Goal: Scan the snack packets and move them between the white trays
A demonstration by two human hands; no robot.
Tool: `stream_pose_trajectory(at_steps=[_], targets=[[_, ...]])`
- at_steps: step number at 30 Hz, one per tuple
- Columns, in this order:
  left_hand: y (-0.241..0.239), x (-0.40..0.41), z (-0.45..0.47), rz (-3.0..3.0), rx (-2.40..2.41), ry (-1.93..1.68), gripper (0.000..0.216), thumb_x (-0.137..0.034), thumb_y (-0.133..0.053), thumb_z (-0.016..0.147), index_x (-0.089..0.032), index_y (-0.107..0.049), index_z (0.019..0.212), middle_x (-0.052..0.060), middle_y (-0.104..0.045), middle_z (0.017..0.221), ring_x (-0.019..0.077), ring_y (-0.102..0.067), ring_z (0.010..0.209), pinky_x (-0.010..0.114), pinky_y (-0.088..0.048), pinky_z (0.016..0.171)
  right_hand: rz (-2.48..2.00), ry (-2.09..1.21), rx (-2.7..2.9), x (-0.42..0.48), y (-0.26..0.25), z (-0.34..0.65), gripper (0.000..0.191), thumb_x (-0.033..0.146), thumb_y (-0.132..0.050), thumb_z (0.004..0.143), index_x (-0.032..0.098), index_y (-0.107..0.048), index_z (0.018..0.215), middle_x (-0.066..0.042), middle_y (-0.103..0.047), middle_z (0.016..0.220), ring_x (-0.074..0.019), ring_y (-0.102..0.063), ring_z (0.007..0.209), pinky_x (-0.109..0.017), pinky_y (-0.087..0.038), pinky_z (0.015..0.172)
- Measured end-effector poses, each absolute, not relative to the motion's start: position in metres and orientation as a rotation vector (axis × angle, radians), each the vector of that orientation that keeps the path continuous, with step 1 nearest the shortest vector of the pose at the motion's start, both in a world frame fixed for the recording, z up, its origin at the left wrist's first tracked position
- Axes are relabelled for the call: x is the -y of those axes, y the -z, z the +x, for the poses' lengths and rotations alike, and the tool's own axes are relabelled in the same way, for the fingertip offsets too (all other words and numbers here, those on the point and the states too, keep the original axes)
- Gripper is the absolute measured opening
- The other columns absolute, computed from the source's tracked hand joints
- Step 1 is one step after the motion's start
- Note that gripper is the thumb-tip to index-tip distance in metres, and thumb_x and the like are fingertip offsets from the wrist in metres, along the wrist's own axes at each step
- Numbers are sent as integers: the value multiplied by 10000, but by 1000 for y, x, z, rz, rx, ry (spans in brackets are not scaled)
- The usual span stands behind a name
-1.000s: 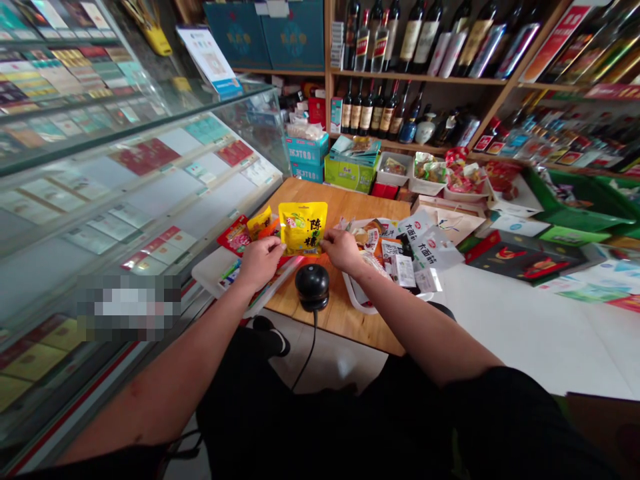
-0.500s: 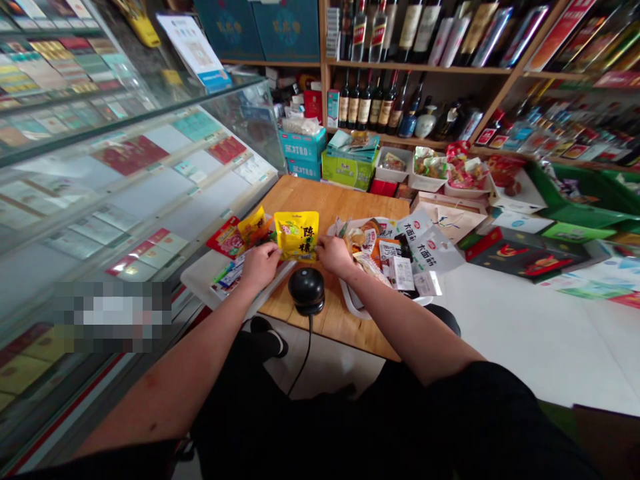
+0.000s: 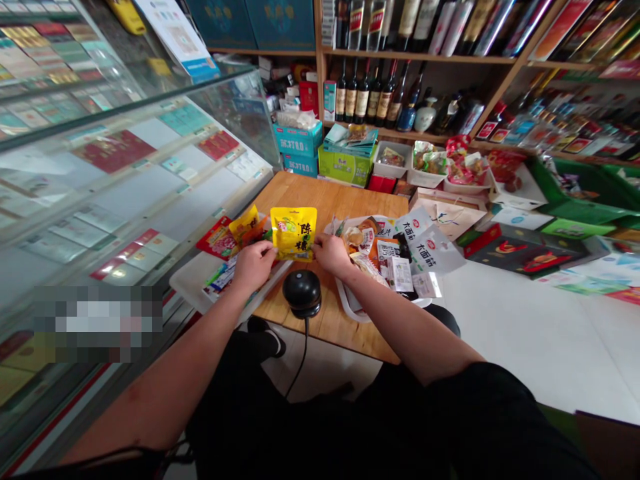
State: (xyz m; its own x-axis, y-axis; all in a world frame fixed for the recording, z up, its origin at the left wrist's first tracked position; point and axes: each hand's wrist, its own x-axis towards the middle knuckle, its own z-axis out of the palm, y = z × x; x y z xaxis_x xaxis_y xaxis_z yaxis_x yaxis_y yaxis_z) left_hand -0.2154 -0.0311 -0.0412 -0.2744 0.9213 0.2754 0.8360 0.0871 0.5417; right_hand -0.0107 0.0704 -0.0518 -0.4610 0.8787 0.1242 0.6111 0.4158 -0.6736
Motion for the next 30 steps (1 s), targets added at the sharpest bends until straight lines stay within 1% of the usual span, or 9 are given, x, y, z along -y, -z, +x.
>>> stream_pose_trajectory(at_steps=[6,13,16,21,24,30], targets=[[20,31,-201,1753,-2201,-1077,312,-401,-543,920,-175,-757,913,58,-763,857,201,-663,750,277,-441,714,-1219,-768,2104,-63,27,6,149,187,-576,878,180,-680,771,-12,-670,733,-150,-573,684,-249,-383,653],[-7,29,-159,1785,-2048,-1141,270,-367,-570,918,-165,-748,942,53,-762,860,195,-671,744,279,-473,713,-1206,-774,1911,-50,1,48,138,216,-570,877,180,-666,784,4,-657,743,-148,-574,711,-244,-402,689],[-8,26,-134,1705,-1894,-1197,257,-345,-597,907,-163,-721,1040,61,-767,915,196,-691,785,281,-508,725,-1216,-754,1829,-46,-2,73,147,244,-566,882,180,-678,812,4,-674,768,-147,-588,722,-240,-410,686],[-4,18,-90,1557,-1607,-1220,294,-301,-655,879,-170,-657,1142,67,-759,932,201,-716,814,310,-565,742,-1315,-729,1710,-40,-2,120,202,278,-546,890,175,-716,929,-15,-722,840,-158,-623,751,-248,-451,711],[-2,14,-65,1518,-1474,-1165,320,-258,-672,868,-179,-630,1175,71,-759,963,202,-730,845,328,-582,760,-1416,-683,1651,-36,-3,146,215,291,-556,875,181,-729,941,-20,-736,834,-170,-638,739,-265,-467,711],[4,7,-25,1505,-1380,-1085,357,-234,-684,868,-185,-613,1215,79,-756,980,198,-734,825,336,-583,736,-1555,-570,1600,-38,-4,190,240,287,-561,851,191,-757,951,-35,-764,863,-191,-673,768,-293,-493,741]])
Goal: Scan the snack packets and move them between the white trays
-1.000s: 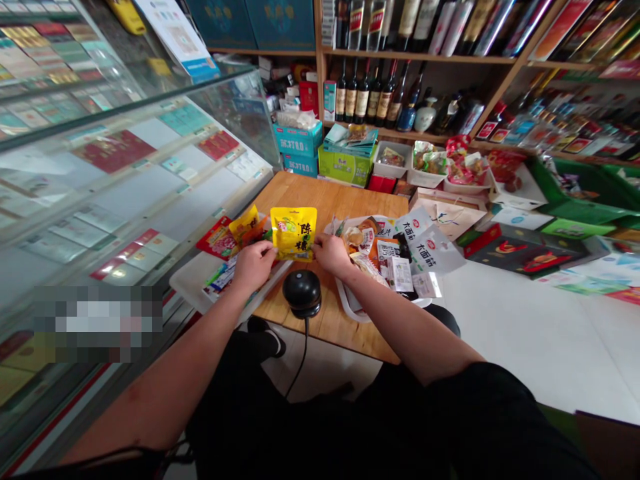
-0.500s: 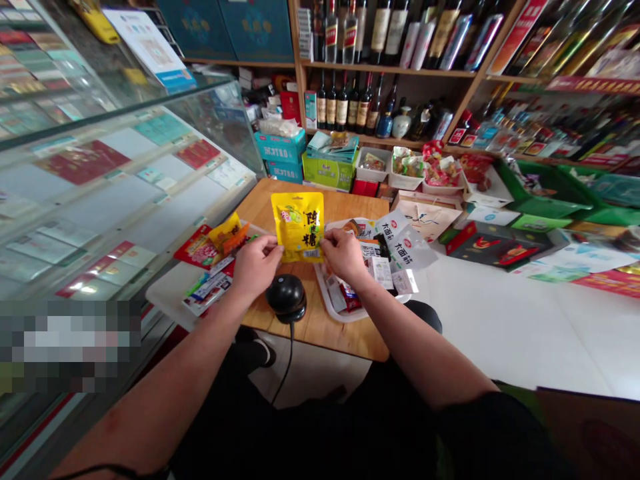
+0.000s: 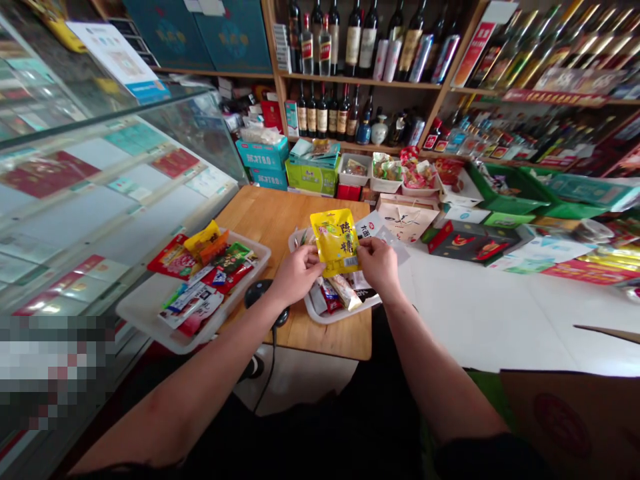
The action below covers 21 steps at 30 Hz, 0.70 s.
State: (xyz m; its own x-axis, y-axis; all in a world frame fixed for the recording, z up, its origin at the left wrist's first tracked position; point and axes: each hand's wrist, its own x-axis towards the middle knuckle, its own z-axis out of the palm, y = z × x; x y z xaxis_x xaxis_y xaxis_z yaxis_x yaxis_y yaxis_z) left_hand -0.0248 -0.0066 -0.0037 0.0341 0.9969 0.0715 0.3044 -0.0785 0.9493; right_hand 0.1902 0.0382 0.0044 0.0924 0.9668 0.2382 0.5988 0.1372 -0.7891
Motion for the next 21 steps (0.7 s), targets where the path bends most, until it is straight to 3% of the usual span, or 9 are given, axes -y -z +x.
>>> stream_pose_trajectory(at_steps=[8,17,21], targets=[[11,8,-1,1459,-1316,-1088,442,-204,-729,826,-167,-608,1249,145,-716,1216,232,-717,1066,409,-574,926,-1672,-320,1562,-40,-9,220,240,303,-584,842,194,-763,957,-76,-775,909,-238,-689,838,-340,-495,808],[-14,62,-25,1584,-1387,-1007,205,-354,-655,910,-188,-702,1021,61,-765,961,194,-713,857,323,-556,796,-1399,-468,1545,24,-12,190,245,361,-564,929,190,-740,924,-25,-728,769,-177,-641,691,-276,-471,684],[-21,104,-49,1620,-1472,-961,275,-410,-578,953,-190,-678,821,28,-731,807,176,-675,770,286,-511,733,-1217,-625,1672,75,3,162,213,359,-578,955,204,-720,921,-34,-734,826,-172,-655,717,-274,-490,699]])
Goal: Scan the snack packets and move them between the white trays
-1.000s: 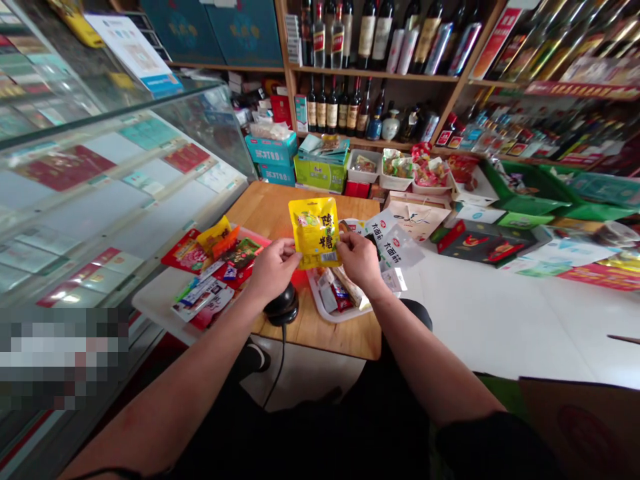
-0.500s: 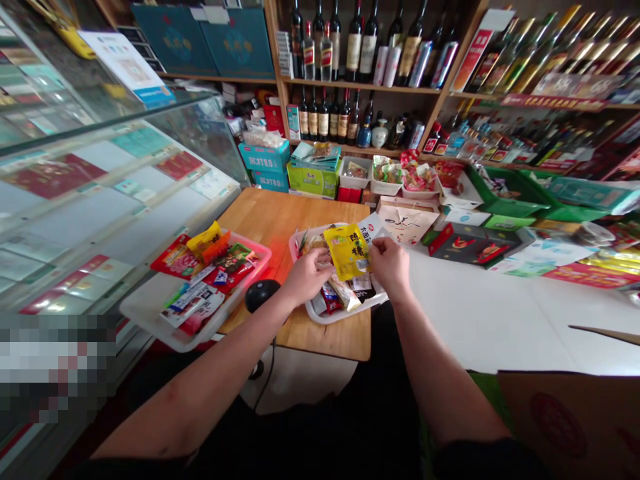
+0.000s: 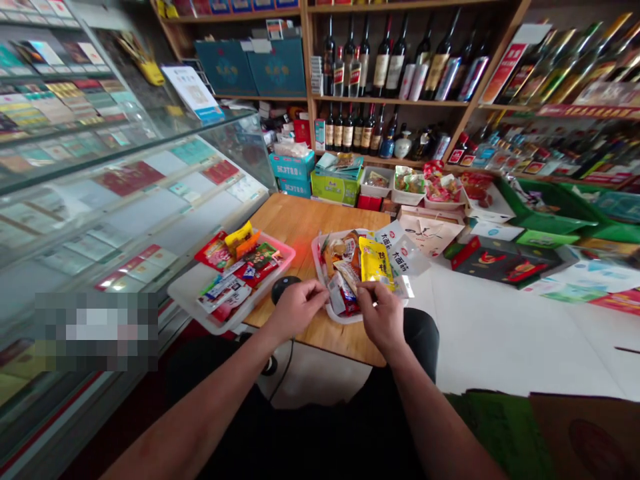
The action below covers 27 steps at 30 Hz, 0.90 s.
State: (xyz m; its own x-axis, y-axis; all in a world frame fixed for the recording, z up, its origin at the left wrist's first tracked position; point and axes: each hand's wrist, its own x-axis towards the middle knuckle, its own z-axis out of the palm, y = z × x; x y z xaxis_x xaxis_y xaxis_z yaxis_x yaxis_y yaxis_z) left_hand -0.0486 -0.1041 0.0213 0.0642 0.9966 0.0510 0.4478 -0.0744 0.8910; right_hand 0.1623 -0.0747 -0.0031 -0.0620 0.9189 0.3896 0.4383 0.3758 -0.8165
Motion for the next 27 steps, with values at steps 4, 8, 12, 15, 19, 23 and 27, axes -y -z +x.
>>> stream_pose_trajectory(at_steps=[4,8,12,15,19,23,27], targets=[[-9,156,-82,1542,-1552,-894,366,-474,-547,968,-191,-651,759,17,-700,735,168,-649,709,278,-483,693,-1081,-845,1831,125,41,138,195,319,-559,970,203,-685,877,-38,-716,815,-175,-665,766,-272,-489,731],[17,214,-131,1423,-1798,-837,432,-535,-513,970,-206,-622,712,5,-667,678,168,-617,652,284,-468,657,-1091,-1024,1886,171,104,129,220,314,-519,986,202,-650,849,-41,-706,804,-182,-667,776,-277,-479,748],[49,266,-187,1390,-2191,-807,407,-530,-461,972,-238,-631,745,32,-708,783,221,-661,797,342,-523,804,-1213,-1267,2052,205,171,130,253,315,-483,987,201,-649,835,-53,-713,819,-202,-669,805,-285,-465,758],[79,296,-217,1464,-2480,-692,299,-457,-505,927,-240,-702,987,92,-733,1130,288,-646,1122,430,-466,1068,-1255,-1439,2204,213,205,127,206,265,-515,940,190,-667,823,-59,-727,818,-209,-674,805,-282,-452,744],[116,317,-223,1517,-2708,-475,499,-399,-583,871,-181,-635,1317,162,-510,1526,358,-398,1462,509,-274,1238,-1282,-1472,2287,211,224,118,186,242,-525,924,181,-692,870,-67,-750,879,-211,-683,856,-277,-447,774],[132,317,-202,1502,-2816,-435,548,-385,-568,906,-205,-566,1423,143,-355,1644,374,-195,1562,584,-160,1261,-1409,-1473,2439,212,231,115,165,202,-559,900,160,-716,877,-97,-763,932,-218,-686,892,-274,-431,774],[137,313,-198,1403,-2860,-569,566,-392,-535,939,-215,-499,1476,118,-354,1648,326,-218,1564,544,-167,1274,-1441,-1521,2550,216,236,117,159,172,-579,878,146,-734,906,-111,-768,971,-218,-689,912,-265,-421,759]])
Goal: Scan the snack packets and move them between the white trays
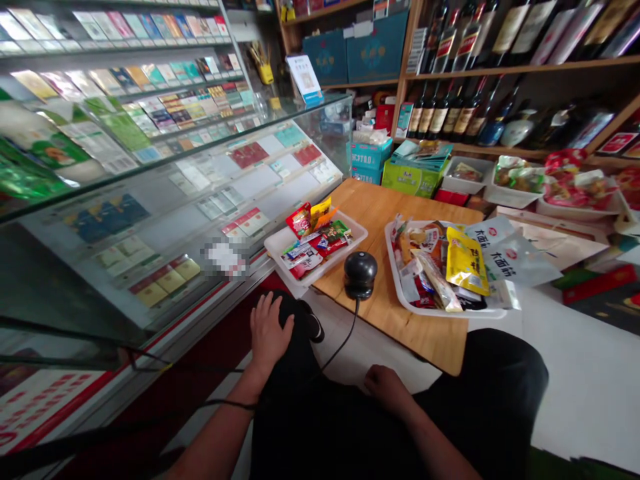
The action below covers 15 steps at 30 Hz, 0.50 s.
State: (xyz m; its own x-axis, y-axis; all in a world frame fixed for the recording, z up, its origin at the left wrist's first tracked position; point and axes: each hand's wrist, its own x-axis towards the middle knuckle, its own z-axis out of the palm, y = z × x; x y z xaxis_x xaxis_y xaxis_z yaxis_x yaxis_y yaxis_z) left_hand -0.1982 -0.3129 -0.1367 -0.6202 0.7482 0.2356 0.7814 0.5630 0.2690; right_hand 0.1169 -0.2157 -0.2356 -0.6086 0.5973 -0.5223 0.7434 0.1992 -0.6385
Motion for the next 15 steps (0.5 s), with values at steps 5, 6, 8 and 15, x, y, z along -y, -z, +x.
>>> stream_pose_trajectory(at_steps=[5,6,8,15], targets=[[149,312,-225,-1031,2816,821,765,-537,-595,901,-184,-378,1545,155,-379,1623,317,-320,1524,474,-287,1246,1258,1370,-2291,217,237,117,166,159,-586,865,147,-744,918,-114,-769,988,-222,-693,938,-265,-420,770],[151,312,-230,-968,2868,870,803,-571,-602,888,-182,-366,1550,163,-405,1603,320,-359,1503,470,-310,1235,1263,1370,-2289,218,238,116,166,162,-586,865,147,-744,917,-114,-769,982,-223,-694,933,-267,-421,766],[154,313,-239,-861,2954,942,857,-631,-602,869,-176,-356,1552,178,-444,1569,326,-421,1462,467,-349,1211,1266,1373,-2288,218,239,117,170,168,-580,867,147,-743,910,-112,-770,966,-223,-695,921,-269,-421,759],[153,310,-260,-751,3072,928,911,-739,-615,804,-178,-423,1496,203,-545,1468,346,-550,1344,454,-429,1118,1248,1364,-2293,218,242,118,169,195,-591,869,154,-748,918,-115,-769,992,-227,-694,938,-273,-423,767]])
